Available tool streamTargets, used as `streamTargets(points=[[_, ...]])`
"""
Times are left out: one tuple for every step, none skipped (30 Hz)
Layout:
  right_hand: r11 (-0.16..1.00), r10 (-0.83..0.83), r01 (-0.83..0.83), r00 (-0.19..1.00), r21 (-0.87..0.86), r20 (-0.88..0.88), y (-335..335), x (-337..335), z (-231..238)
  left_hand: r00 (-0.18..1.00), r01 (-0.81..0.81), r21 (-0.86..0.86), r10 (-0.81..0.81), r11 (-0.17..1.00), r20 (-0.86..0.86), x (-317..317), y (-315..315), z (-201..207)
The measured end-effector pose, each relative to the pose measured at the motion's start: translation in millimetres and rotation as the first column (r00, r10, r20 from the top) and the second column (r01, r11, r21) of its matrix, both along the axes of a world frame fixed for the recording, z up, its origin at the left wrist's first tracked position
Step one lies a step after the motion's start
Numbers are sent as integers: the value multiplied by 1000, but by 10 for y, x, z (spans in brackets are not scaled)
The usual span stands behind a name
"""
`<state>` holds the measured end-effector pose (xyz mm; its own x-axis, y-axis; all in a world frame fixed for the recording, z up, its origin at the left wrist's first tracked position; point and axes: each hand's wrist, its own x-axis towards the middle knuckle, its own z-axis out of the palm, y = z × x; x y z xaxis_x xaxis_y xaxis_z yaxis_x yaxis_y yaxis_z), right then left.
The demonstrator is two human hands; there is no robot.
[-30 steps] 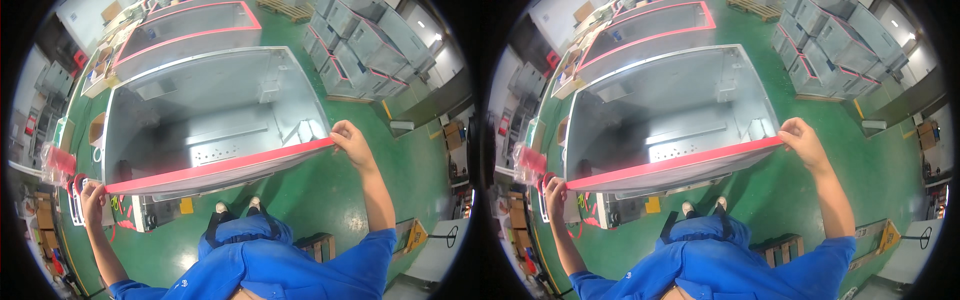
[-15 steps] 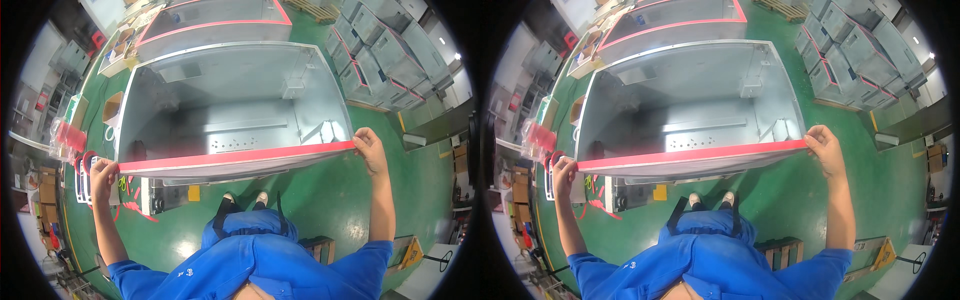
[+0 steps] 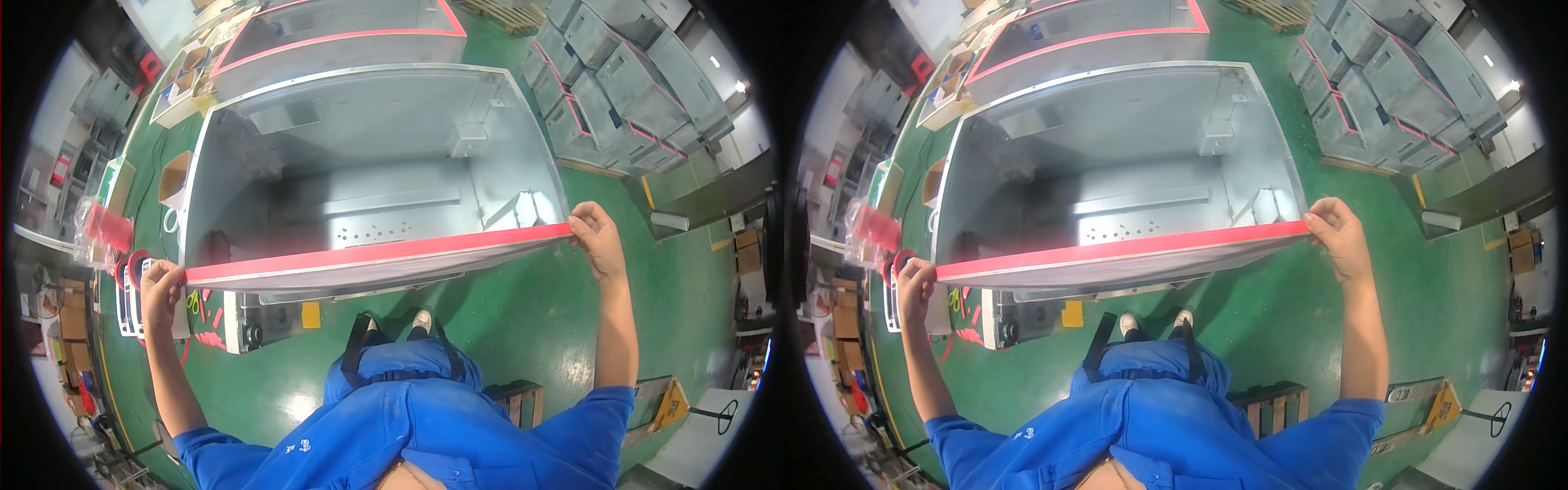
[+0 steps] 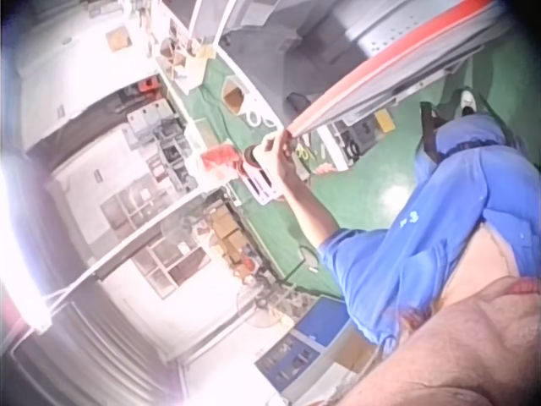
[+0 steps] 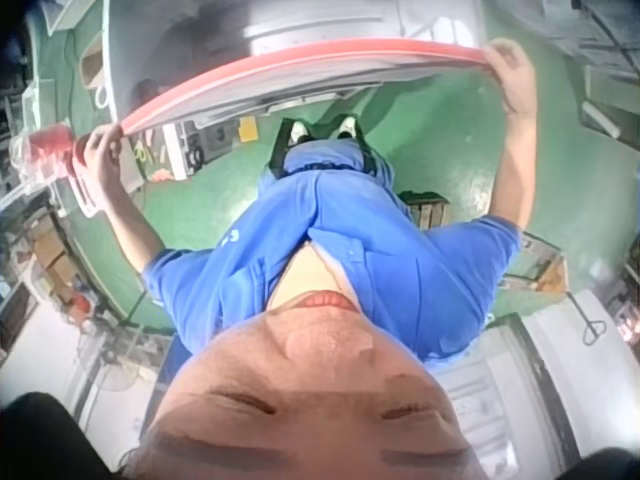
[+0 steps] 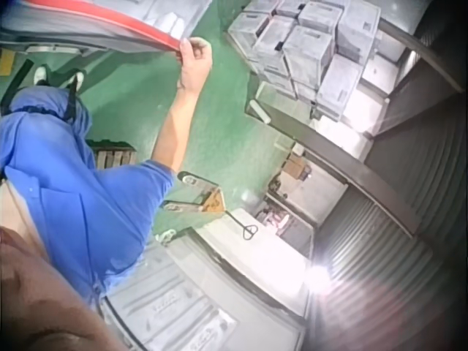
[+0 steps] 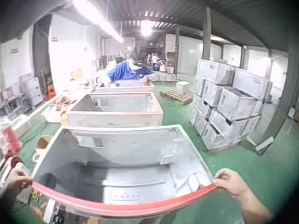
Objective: The person applies red protective tape along the edges of a metal cabinet door, smoothing it down by hand. They then pick up a metal drawer, wipe it with a cloth, and apply red tape to its edges as well.
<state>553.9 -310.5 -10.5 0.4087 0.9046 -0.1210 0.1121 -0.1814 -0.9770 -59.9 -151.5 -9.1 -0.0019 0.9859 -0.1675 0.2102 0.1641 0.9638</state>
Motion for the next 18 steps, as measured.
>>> streamTargets(points=[[1000, -2, 2, 1000, 7, 16, -5, 4, -16, 1000, 1, 3, -1, 1000, 0, -16, -2, -7], [1000, -2, 2, 999, 15, 33, -12, 6, -29, 1000, 3, 7, -3, 1000, -5, -12, 3, -12], [999, -18, 17, 999, 27, 49, -14, -10, -37, 1000, -2, 10, 3, 1000, -13, 0, 1, -13], [999, -30, 28, 997, 40, 64, -19, -31, -37, 1000, -12, 13, 12, 1000, -21, 13, -12, -3], [998, -42, 37, 996, 54, 79, -24, -49, -45, 1000, -8, 23, 8, 1000, -6, 53, -23, 14], [996, -52, 45, 995, 77, 90, -33, -61, -61, 1000, -6, 19, 5, 1000, 5, 57, -11, 14], [994, -61, 50, 993, 101, 102, -37, -69, -76, 1000, -11, 16, 11, 1000, -3, 56, -8, 5], [991, -70, 55, 991, 125, 114, -47, -66, -95, 1000, -17, 13, 17, 1000, -11, 53, -8, 1], [991, -70, 47, 979, 122, 190, -64, -47, -115, 1000, -11, 13, 11, 1000, 0, 53, -11, 0], [978, -148, 98, 950, 186, 275, -70, -80, -154, 1000, -4, 13, 4, 1000, 11, 54, -18, 1], [956, -229, 143, 908, 255, 351, -71, -134, -178, 1000, 3, 13, -3, 1000, 23, 57, -23, 6], [927, -309, 177, 858, 330, 410, -68, -185, -218, 1000, -7, 7, 6, 1000, 13, 71, -43, 33], [909, -344, 180, 834, 376, 432, -93, -253, -222, 1000, -12, -1, 12, 1000, 10, 86, -46, 39], [903, -350, 107, 744, 416, 569, -93, -363, -188, 1000, -18, -10, 19, 1000, 8, 87, -48, 41], [894, -362, 31, 635, 446, 682, -87, -515, -130, 999, -25, -25, 25, 999, 20, 78, -44, 38], [884, -380, -49, 508, 466, 773, -85, -639, -117, 999, -28, -20, 28, 999, 35, 88, -55, 45], [881, -330, -142, 501, 452, 800, -85, -709, -160, 998, -30, -14, 31, 999, 49, 110, -71, 52], [883, -298, -197, 464, 426, 834, -74, -812, -166, 997, -28, -11, 29, 1000, 65, 127, -76, 60]])
